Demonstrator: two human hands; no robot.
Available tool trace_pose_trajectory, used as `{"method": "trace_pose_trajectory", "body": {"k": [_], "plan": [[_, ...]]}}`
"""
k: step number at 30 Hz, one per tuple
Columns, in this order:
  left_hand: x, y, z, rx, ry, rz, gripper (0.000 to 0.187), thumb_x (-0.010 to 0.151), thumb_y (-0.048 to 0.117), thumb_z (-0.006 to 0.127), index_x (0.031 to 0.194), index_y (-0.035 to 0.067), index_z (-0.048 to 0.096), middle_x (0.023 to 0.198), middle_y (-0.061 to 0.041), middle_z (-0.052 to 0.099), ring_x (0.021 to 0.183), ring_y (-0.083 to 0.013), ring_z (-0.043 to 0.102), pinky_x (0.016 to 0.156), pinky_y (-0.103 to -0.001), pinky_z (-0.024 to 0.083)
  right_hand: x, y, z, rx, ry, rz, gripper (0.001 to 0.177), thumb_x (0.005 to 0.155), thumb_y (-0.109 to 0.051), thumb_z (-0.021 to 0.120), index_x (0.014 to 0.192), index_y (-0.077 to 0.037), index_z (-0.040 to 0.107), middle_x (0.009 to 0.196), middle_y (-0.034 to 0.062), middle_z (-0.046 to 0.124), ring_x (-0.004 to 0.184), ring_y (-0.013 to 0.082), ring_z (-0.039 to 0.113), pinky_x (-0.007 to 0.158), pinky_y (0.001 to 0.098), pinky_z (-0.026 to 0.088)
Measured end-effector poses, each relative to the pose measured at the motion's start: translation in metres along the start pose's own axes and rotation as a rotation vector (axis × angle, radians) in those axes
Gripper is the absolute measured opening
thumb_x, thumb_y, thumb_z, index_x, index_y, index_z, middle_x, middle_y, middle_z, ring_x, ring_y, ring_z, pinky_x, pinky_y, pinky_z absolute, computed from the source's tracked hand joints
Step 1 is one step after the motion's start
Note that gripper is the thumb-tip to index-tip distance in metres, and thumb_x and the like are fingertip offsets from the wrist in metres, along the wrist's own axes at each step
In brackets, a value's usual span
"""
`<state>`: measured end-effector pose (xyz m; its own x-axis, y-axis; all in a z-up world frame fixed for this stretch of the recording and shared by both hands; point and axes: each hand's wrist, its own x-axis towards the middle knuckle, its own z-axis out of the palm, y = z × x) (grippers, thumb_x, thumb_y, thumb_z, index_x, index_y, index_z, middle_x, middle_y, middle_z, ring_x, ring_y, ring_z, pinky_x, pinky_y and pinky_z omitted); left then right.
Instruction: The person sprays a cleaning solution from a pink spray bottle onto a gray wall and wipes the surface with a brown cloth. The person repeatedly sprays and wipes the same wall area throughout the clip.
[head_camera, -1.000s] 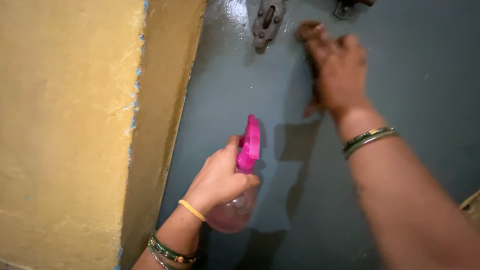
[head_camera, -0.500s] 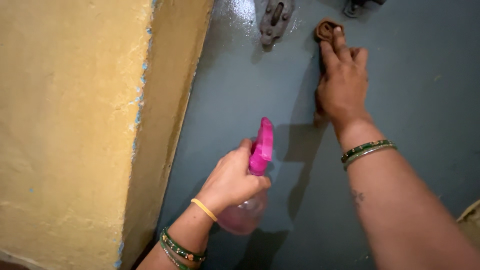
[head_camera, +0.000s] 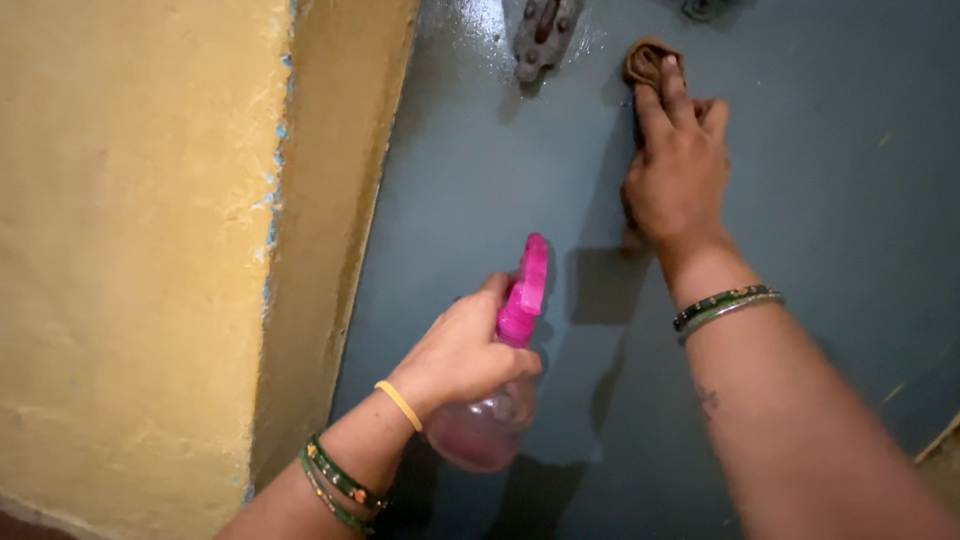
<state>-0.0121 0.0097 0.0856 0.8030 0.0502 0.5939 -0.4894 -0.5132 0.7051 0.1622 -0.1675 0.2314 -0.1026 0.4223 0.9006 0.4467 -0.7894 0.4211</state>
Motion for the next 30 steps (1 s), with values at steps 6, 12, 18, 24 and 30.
{"method": "trace_pose_trajectory", "body": {"k": [6,12,18,24,30], "plan": [[-0.007,-0.002,-0.013,0.027,-0.025,-0.011,0.074,0.062,0.024,0.078,0.13,0.006,0.054,0.095,-0.02,0.072,0.095,-0.0393,0.07,0.082,-0.045,0.053,-0.025,-0.031,0.002,-0.037,-0.015,-0.059,0.067,0.08,0.006,0.064,0.145,-0.006,0.061,0.159,0.0156,0.049,0.113,0.0392,0.052,0.1,0.0441,0.052],[-0.024,-0.008,-0.024,-0.028,0.01,-0.026,0.071,0.061,0.021,0.076,0.128,0.007,0.055,0.092,-0.017,0.074,0.091,-0.0358,0.073,0.08,-0.042,0.055,-0.06,-0.096,0.016,0.17,-0.155,-0.214,0.057,0.084,-0.006,0.068,0.141,-0.001,0.059,0.157,0.0188,0.045,0.109,0.037,0.055,0.089,0.0483,0.05],[-0.031,-0.013,-0.032,-0.019,0.03,-0.062,0.065,0.062,0.018,0.075,0.123,0.006,0.058,0.088,-0.017,0.073,0.088,-0.036,0.071,0.078,-0.043,0.055,-0.021,-0.126,0.039,0.049,-0.333,-0.122,0.077,0.073,0.004,0.061,0.148,0.003,0.045,0.163,0.0236,0.03,0.118,0.0398,0.05,0.094,0.0477,0.049],[-0.033,-0.015,-0.045,-0.183,0.035,-0.063,0.065,0.061,0.016,0.073,0.123,0.005,0.057,0.082,-0.012,0.076,0.079,-0.0279,0.077,0.073,-0.037,0.058,0.039,-0.135,0.069,0.121,-0.078,-0.11,0.075,0.081,0.009,0.057,0.155,0.0,0.043,0.164,0.0243,0.03,0.13,0.0436,0.046,0.105,0.0485,0.048],[-0.034,-0.017,-0.041,-0.144,-0.018,-0.084,0.075,0.062,0.016,0.075,0.133,0.007,0.051,0.08,-0.01,0.076,0.079,-0.0261,0.076,0.074,-0.037,0.058,0.039,-0.143,0.076,0.057,-0.097,-0.245,0.065,0.083,0.001,0.059,0.148,-0.008,0.055,0.164,0.0142,0.036,0.123,0.0355,0.05,0.101,0.0461,0.049]]}}
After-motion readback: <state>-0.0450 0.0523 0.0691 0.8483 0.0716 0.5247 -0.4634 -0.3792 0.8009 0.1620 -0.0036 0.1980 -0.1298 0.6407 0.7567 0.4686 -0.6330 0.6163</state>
